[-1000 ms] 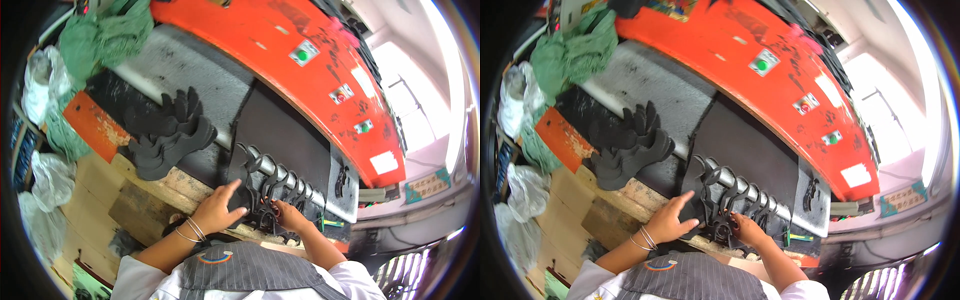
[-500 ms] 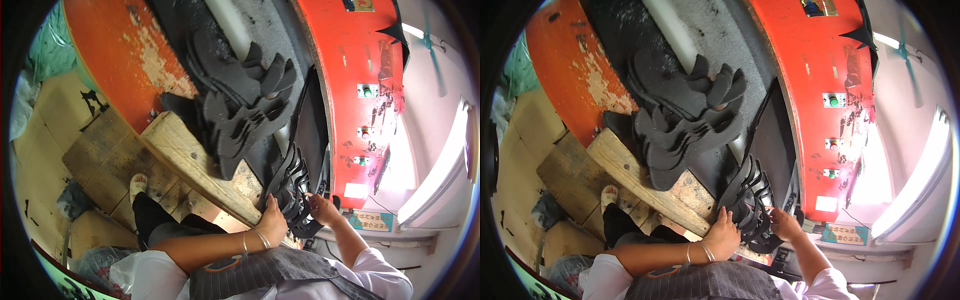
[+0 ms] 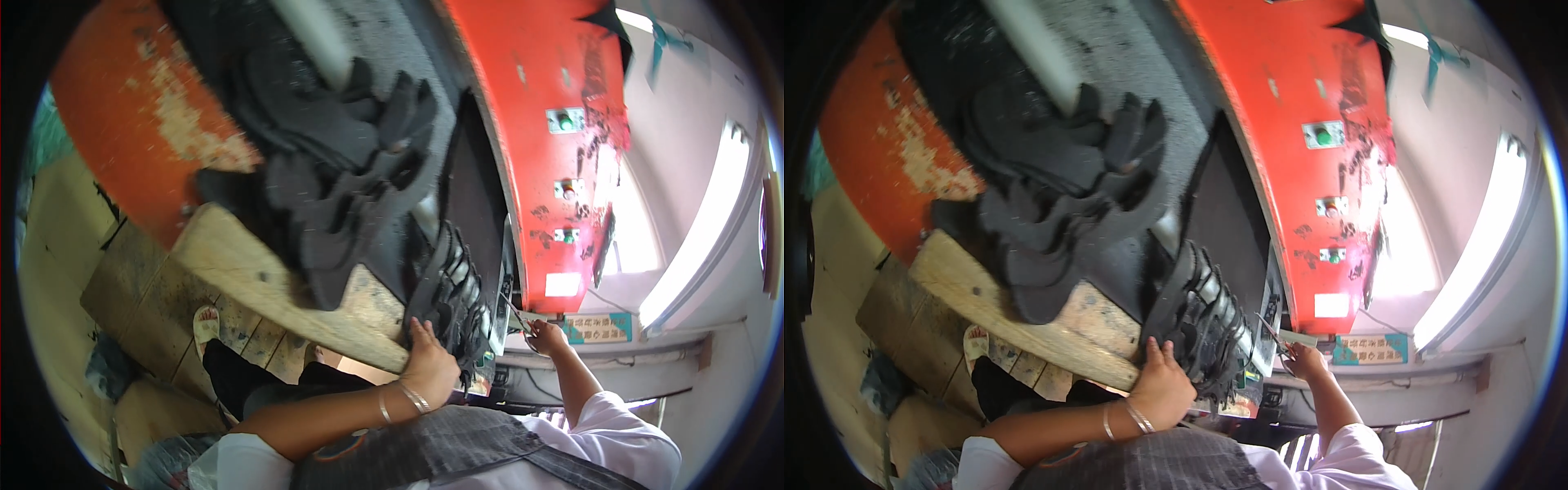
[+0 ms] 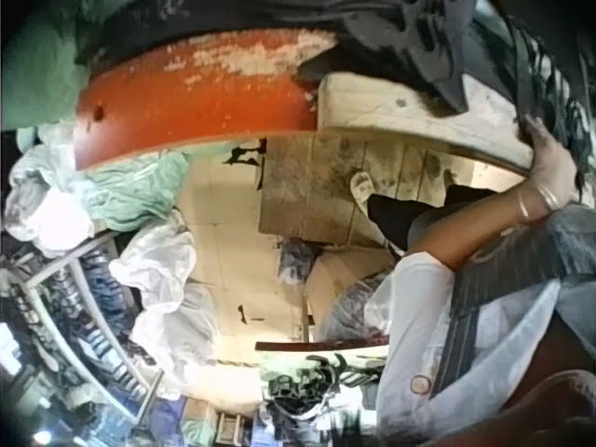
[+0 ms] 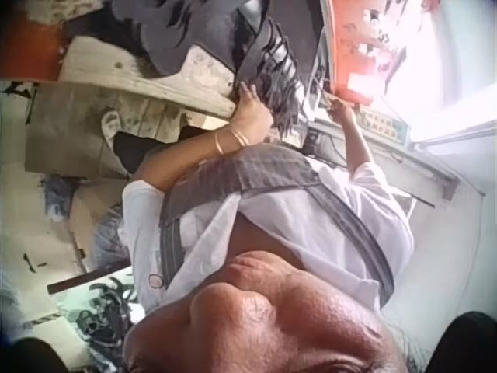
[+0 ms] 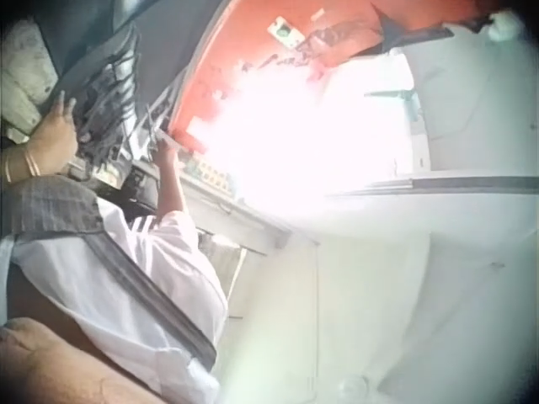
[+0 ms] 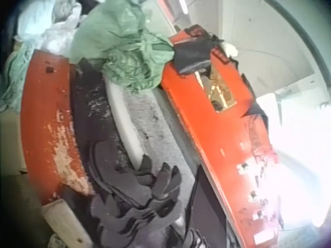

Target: Cutting shoe component shapes from black material using a hydraulic clicker press and metal cutting dies.

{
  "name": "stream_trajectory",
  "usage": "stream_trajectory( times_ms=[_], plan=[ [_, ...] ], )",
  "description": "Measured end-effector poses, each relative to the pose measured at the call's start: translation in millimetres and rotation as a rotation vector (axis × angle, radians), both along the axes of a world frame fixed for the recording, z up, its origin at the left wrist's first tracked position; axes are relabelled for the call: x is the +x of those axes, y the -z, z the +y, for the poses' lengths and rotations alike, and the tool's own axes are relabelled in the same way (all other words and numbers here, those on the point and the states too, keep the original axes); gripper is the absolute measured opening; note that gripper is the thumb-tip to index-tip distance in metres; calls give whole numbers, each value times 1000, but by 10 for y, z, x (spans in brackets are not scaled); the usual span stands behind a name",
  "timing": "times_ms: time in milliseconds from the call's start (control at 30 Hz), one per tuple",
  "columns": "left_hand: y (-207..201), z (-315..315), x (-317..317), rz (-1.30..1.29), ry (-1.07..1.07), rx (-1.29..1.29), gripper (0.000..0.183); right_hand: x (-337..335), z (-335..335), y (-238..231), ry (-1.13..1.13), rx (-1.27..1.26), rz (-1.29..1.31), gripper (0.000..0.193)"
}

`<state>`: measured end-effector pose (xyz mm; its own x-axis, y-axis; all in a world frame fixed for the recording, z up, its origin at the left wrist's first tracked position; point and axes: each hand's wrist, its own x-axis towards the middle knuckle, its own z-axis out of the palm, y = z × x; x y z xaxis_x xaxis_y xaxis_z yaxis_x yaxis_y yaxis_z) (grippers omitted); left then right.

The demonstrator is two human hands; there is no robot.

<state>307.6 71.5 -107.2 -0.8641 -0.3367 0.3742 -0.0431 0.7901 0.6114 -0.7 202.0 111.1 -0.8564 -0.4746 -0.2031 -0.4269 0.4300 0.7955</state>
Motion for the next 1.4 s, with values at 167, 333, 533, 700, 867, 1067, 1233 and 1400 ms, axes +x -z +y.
stream_trajectory(
  times_ms=[167, 333, 533, 700, 867, 1067, 1233, 1400],
  plan=[
    [-279, -189, 94, -137, 43, -31, 49, -493, 581, -62, 194, -338, -116, 55],
    [-603, -260, -18, 14, -61, 16, 44, -1372, 1360, 24, -60, -516, -294, 44],
    [-1189, -145, -451, 218, -339, 474, 15, -2142, 1699, 139, 287, -835, -659, 47],
    [-1755, 502, -1811, 197, -109, 1018, 19, -2952, 1852, 345, 88, -729, -898, 78],
    [-1348, 1387, -3515, -192, 69, 1102, 49, -3404, 1921, 309, -14, -476, -1061, 82],
    [-904, 2128, -4010, -440, -73, 357, 34, -3343, 1781, 100, -168, -249, -1141, 86],
    [-1311, 2404, -3897, -418, -86, 394, 26, -3393, 1687, -33, -209, -148, -1246, 99],
    [-1372, 2500, -3756, -349, -176, 365, 24, -3717, 1730, -12, -312, -88, -1334, 111]
  ],
)
